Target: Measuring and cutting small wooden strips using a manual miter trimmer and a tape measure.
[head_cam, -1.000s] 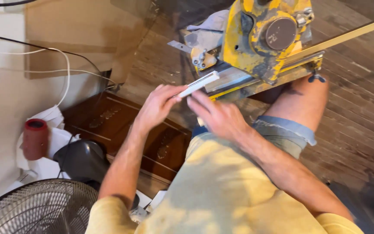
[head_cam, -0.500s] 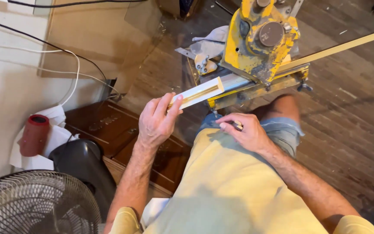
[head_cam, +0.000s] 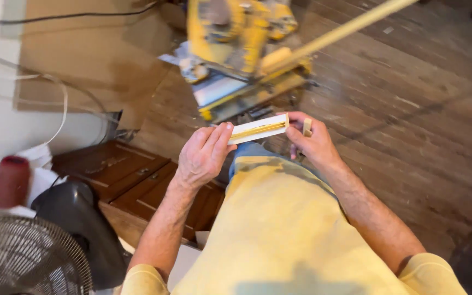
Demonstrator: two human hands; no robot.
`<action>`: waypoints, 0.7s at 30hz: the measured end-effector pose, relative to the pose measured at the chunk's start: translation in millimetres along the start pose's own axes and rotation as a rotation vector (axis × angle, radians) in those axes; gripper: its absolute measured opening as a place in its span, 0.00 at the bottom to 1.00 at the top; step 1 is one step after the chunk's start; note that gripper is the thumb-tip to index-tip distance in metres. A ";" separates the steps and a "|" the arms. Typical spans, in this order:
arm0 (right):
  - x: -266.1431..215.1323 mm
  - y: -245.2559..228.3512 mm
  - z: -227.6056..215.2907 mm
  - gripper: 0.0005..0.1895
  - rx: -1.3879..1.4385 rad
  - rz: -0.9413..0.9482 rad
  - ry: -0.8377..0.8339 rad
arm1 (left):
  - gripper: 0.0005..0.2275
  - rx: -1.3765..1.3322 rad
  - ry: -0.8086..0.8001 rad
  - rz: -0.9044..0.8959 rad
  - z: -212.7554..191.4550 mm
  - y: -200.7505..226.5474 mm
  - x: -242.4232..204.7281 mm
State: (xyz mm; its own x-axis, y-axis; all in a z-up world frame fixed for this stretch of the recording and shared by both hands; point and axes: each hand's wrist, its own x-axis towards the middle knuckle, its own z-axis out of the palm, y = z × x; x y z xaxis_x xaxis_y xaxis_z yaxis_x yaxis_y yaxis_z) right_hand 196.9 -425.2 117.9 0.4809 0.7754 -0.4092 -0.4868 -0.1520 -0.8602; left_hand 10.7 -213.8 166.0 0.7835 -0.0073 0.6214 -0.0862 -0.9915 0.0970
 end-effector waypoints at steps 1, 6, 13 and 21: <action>-12.2 10.7 -18.5 0.20 0.010 -0.011 0.031 | 0.15 -0.022 0.001 0.026 7.9 15.7 7.9; -74.6 44.6 -102.1 0.07 -0.071 0.005 0.290 | 0.15 -0.114 -0.228 0.122 56.8 95.3 46.0; -130.2 52.9 -180.4 0.09 -0.072 0.019 0.432 | 0.23 -0.181 -0.697 0.162 139.5 190.4 83.4; -103.6 28.5 -291.8 0.10 -0.097 0.139 0.449 | 0.19 -0.536 -1.291 -0.249 238.1 228.5 187.5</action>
State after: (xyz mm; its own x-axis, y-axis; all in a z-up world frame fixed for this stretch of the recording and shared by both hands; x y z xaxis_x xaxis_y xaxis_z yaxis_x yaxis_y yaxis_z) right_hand 346.0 -688.7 47.0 0.6943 0.4053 -0.5947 -0.5088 -0.3080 -0.8039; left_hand 284.5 -472.6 119.6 0.7903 -0.2429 -0.5625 0.1449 -0.8180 0.5567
